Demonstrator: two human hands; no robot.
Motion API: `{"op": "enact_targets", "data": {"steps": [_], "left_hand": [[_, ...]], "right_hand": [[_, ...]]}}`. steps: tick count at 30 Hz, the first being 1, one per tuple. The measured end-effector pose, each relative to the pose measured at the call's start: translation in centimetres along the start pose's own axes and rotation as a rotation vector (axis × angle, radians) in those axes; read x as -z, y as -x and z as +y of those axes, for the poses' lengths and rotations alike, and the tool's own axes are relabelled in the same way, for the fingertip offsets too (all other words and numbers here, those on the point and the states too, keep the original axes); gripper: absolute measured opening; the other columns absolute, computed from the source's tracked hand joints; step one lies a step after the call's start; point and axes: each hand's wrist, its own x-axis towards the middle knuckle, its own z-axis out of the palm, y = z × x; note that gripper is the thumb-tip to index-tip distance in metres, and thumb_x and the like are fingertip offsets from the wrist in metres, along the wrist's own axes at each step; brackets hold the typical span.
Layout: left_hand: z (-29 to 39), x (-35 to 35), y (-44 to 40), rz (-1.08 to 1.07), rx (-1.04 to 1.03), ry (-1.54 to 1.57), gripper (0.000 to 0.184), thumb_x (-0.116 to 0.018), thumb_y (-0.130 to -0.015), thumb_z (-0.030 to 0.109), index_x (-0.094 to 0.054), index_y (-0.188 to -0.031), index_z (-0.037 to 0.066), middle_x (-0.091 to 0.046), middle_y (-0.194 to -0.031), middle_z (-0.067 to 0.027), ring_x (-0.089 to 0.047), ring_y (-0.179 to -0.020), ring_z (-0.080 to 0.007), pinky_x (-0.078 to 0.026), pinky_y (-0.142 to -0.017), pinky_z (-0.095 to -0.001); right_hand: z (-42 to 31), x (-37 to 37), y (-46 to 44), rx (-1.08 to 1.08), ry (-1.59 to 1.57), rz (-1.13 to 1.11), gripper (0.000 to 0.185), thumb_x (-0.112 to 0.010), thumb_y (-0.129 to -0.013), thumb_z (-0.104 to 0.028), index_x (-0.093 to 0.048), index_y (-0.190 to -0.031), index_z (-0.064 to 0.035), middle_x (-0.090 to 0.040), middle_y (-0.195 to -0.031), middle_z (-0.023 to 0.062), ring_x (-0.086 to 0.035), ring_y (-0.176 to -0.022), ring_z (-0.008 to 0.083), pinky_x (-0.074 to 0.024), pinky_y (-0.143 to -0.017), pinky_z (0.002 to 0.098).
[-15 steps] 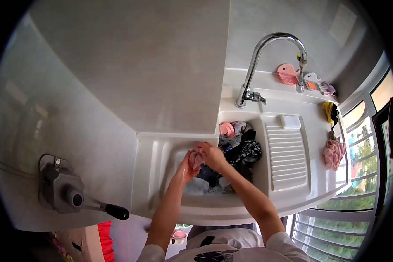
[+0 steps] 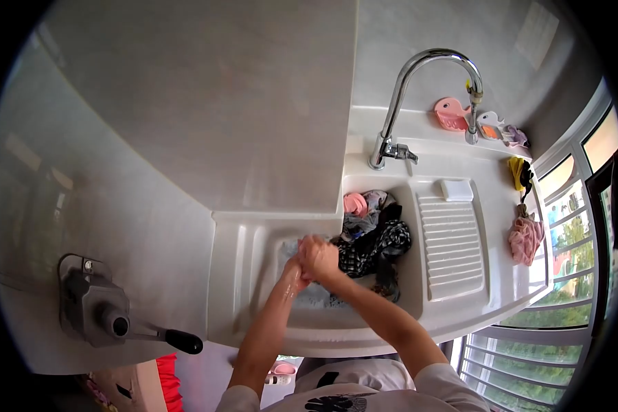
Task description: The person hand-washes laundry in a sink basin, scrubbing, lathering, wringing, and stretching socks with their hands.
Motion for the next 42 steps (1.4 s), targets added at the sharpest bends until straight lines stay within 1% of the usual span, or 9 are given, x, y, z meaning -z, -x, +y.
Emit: {"op": "enact_targets", "data": {"steps": [1,3,7,13,20,31,34,37,42], "left_hand": [[0.1,-4.0,0.8,0.408,-0.01,0.194,0.023,-0.045,-0.095,0.034,-0.056,-0.091,0.015,-0.052,-0.067,0.0004,-0.047,-0.054,-0.0092,-0.039,-0.045,-0.0265],[-1.1,5.0,-3.7,0.018,0.0,0.211,0.022,-0.046,-0.094,0.033,-0.055,-0.086,0.015,-0.053,-0.068,0.0001,-0.049,-0.057,-0.0101,-0.041,-0.048,-0.0274],[1.3,1.2,-0.1,0.128,-0.021,0.07,0.024,-0.057,-0.09,0.035,-0.052,-0.079,0.014,-0.055,-0.072,0.0009,-0.057,-0.069,-0.0133,-0.049,-0.063,-0.0321],[2.8,-4.0,2.3,0.05,-0.293,-0.048,0.019,-0.06,-0.09,0.031,-0.058,-0.092,0.012,-0.058,-0.086,0.0002,-0.057,-0.075,-0.0109,-0.05,-0.066,-0.0306],[4.1,3.4,0.6,0.327,-0.301,-0.789,0.013,-0.059,-0.088,0.018,-0.059,-0.093,0.006,-0.055,-0.082,-0.0014,-0.053,-0.072,-0.0088,-0.044,-0.059,-0.0229],[-2.1,11.4,-3.5,0.449,-0.065,-1.126,0.031,-0.064,-0.078,0.017,-0.059,-0.101,-0.003,-0.06,-0.084,-0.0123,-0.058,-0.072,-0.0203,-0.047,-0.057,-0.035],[-2.6,10.2,-3.1,0.563,0.066,-1.158,0.036,-0.065,-0.079,0.021,-0.058,-0.106,-0.003,-0.062,-0.09,-0.0135,-0.059,-0.075,-0.0223,-0.048,-0.058,-0.0353],[-1.3,7.9,-2.4,0.525,0.05,-0.851,0.038,-0.06,-0.083,0.032,-0.059,-0.107,0.002,-0.063,-0.097,-0.0112,-0.059,-0.082,-0.0222,-0.048,-0.062,-0.0339],[2.0,-1.1,2.3,0.221,0.265,-0.456,0.058,-0.039,-0.086,0.062,-0.052,-0.12,0.017,-0.059,-0.107,-0.0004,-0.057,-0.092,-0.018,-0.047,-0.07,-0.0334]], "right_hand": [[-0.6,-0.8,1.9,0.056,-0.006,0.033,0.018,-0.063,-0.076,-0.025,-0.057,-0.074,-0.0078,-0.06,-0.067,0.0098,-0.062,-0.056,0.0282,-0.0488,-0.046,0.0382],[-2.4,-0.8,4.4,0.2,-0.093,0.066,0.022,-0.065,-0.074,-0.026,-0.057,-0.08,-0.0068,-0.06,-0.068,0.0107,-0.063,-0.058,0.0283,-0.0484,-0.044,0.0366],[2.2,-2.7,1.4,-0.515,-0.359,-0.173,0.035,-0.05,-0.09,-0.04,-0.056,-0.099,-0.007,-0.064,-0.082,0.0182,-0.065,-0.07,0.0325,-0.05,-0.064,0.0417],[3.9,1.3,2.0,-0.903,-2.163,-0.833,0.044,-0.049,-0.093,-0.04,-0.046,-0.13,-0.0158,-0.055,-0.121,0.0079,-0.054,-0.112,0.0213,-0.0469,-0.088,0.0452],[7.3,-2.6,3.1,-0.7,-1.307,-0.719,0.054,-0.071,-0.077,-0.021,-0.046,-0.124,-0.0119,-0.06,-0.109,0.0103,-0.062,-0.096,0.025,-0.0531,-0.07,0.0389],[10.8,-11.1,8.3,0.277,0.194,-0.147,0.021,-0.052,-0.084,-0.009,-0.048,-0.105,-0.0084,-0.059,-0.09,0.0248,-0.061,-0.075,0.0367,-0.0515,-0.064,0.0402],[16.0,-19.8,11.3,0.239,0.263,-0.364,0.024,-0.053,-0.084,-0.01,-0.05,-0.107,-0.0076,-0.059,-0.089,0.0229,-0.061,-0.076,0.0368,-0.0511,-0.071,0.0411],[6.9,-7.6,5.1,-0.37,-0.176,-0.664,0.024,-0.056,-0.083,-0.016,-0.054,-0.105,-0.0058,-0.061,-0.09,0.0207,-0.062,-0.081,0.0348,-0.0503,-0.074,0.04],[2.2,4.3,-0.7,-0.026,-0.646,-0.533,0.033,-0.061,-0.08,-0.014,-0.054,-0.111,-0.0044,-0.062,-0.093,0.0156,-0.062,-0.086,0.0248,-0.0496,-0.077,0.0342]]}}
